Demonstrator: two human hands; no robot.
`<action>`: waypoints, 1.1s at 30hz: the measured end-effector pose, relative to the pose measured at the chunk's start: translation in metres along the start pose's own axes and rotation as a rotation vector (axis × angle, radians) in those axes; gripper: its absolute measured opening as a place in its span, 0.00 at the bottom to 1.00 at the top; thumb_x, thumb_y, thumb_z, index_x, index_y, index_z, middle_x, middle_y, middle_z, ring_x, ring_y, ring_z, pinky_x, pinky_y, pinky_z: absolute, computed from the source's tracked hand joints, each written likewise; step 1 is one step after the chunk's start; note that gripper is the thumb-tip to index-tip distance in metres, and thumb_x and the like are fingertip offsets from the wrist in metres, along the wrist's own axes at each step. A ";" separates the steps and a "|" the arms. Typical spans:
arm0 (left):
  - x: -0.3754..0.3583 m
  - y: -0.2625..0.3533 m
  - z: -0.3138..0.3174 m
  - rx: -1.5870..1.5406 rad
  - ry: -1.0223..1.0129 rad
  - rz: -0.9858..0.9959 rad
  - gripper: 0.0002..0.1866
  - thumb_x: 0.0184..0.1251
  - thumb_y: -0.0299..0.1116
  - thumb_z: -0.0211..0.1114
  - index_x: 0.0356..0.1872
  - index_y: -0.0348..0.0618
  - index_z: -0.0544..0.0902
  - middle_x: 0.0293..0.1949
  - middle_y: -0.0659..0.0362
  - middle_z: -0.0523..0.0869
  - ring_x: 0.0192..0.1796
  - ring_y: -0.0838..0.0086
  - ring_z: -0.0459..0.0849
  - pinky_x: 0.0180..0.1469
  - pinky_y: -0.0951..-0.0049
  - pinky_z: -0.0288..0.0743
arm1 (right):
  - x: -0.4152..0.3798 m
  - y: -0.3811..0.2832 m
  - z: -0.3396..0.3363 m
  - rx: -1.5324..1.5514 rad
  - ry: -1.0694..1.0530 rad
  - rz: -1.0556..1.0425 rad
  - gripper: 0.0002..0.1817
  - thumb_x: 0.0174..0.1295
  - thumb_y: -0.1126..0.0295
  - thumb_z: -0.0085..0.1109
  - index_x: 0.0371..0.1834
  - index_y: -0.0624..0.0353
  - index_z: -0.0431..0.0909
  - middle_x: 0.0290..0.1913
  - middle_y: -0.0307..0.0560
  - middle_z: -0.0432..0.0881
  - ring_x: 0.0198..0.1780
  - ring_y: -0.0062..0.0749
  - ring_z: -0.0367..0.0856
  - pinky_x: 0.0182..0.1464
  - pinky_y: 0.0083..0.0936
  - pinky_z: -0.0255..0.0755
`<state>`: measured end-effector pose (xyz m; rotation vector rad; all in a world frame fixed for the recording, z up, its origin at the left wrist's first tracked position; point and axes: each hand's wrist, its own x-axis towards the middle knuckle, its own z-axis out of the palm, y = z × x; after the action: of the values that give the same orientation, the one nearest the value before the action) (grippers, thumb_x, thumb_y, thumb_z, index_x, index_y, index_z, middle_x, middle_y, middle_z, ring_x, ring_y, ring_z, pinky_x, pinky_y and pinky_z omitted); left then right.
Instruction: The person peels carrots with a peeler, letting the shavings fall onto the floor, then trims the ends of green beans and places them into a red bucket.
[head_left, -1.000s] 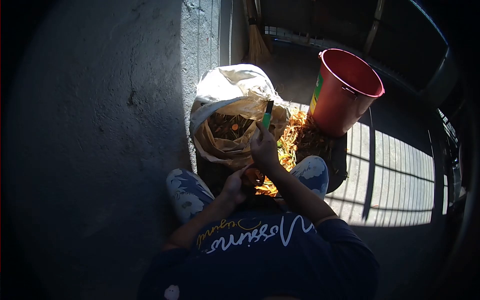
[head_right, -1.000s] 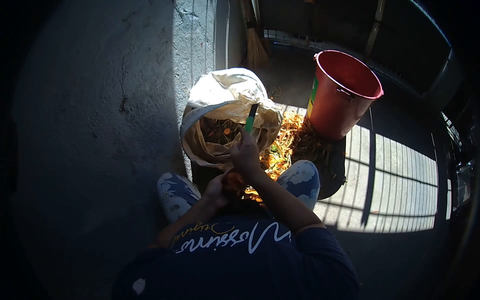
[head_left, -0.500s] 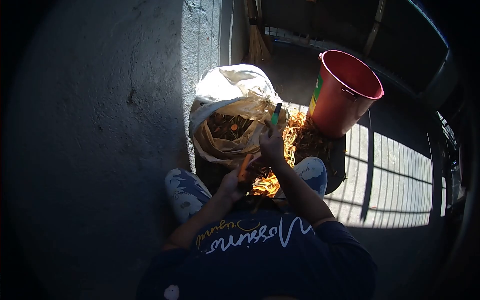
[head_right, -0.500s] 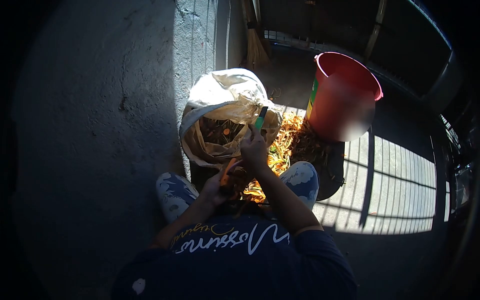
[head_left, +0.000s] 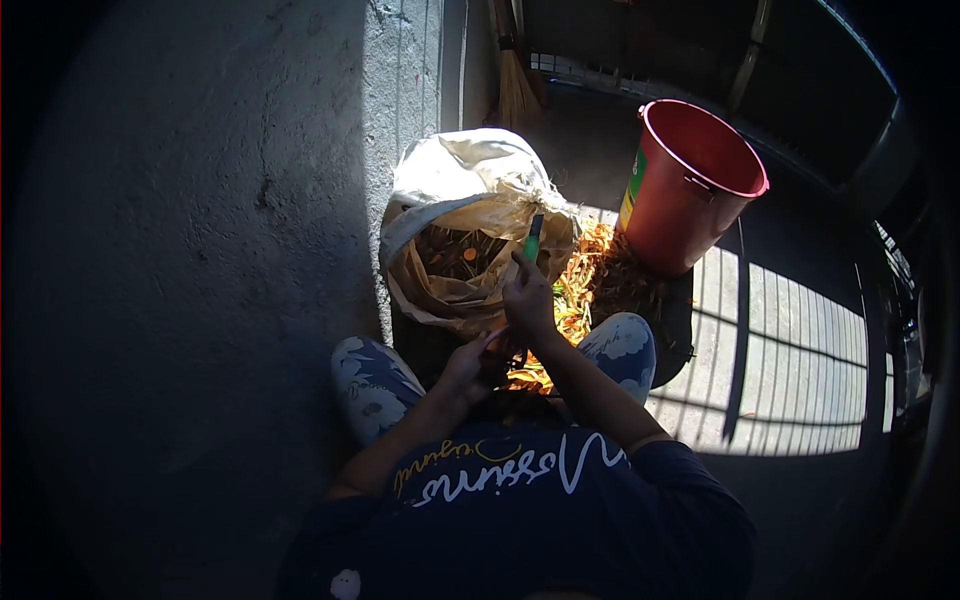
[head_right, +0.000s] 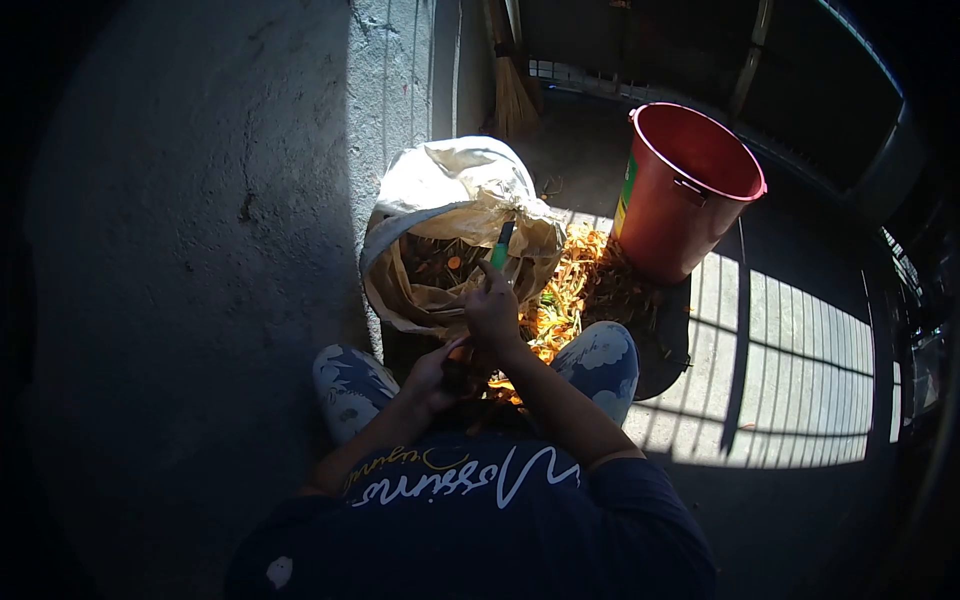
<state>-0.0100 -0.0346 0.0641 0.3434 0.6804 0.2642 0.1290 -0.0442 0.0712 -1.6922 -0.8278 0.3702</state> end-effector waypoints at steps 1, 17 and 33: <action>-0.003 0.001 0.003 0.000 -0.003 -0.015 0.16 0.67 0.43 0.44 0.48 0.45 0.71 0.35 0.55 0.78 0.30 0.68 0.78 0.28 0.66 0.74 | 0.009 0.007 -0.003 0.001 0.000 -0.002 0.25 0.50 0.73 0.48 0.55 0.62 0.68 0.36 0.58 0.78 0.34 0.34 0.78 0.38 0.27 0.70; 0.012 0.003 -0.012 -0.121 0.036 -0.053 0.18 0.69 0.45 0.40 0.47 0.45 0.72 0.36 0.56 0.79 0.33 0.67 0.79 0.31 0.64 0.75 | -0.001 -0.003 -0.011 0.072 0.107 -0.099 0.23 0.53 0.73 0.49 0.56 0.62 0.68 0.24 0.38 0.68 0.25 0.19 0.65 0.28 0.19 0.63; -0.005 -0.004 -0.020 0.138 0.039 -0.103 0.19 0.70 0.44 0.39 0.49 0.40 0.67 0.31 0.54 0.75 0.27 0.67 0.76 0.28 0.67 0.73 | 0.066 0.067 -0.032 -0.269 0.530 -0.337 0.24 0.49 0.74 0.46 0.53 0.64 0.69 0.18 0.47 0.71 0.19 0.29 0.68 0.24 0.27 0.64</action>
<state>-0.0264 -0.0359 0.0507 0.4343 0.7541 0.1264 0.2178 -0.0281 0.0290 -1.7390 -0.7629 -0.4239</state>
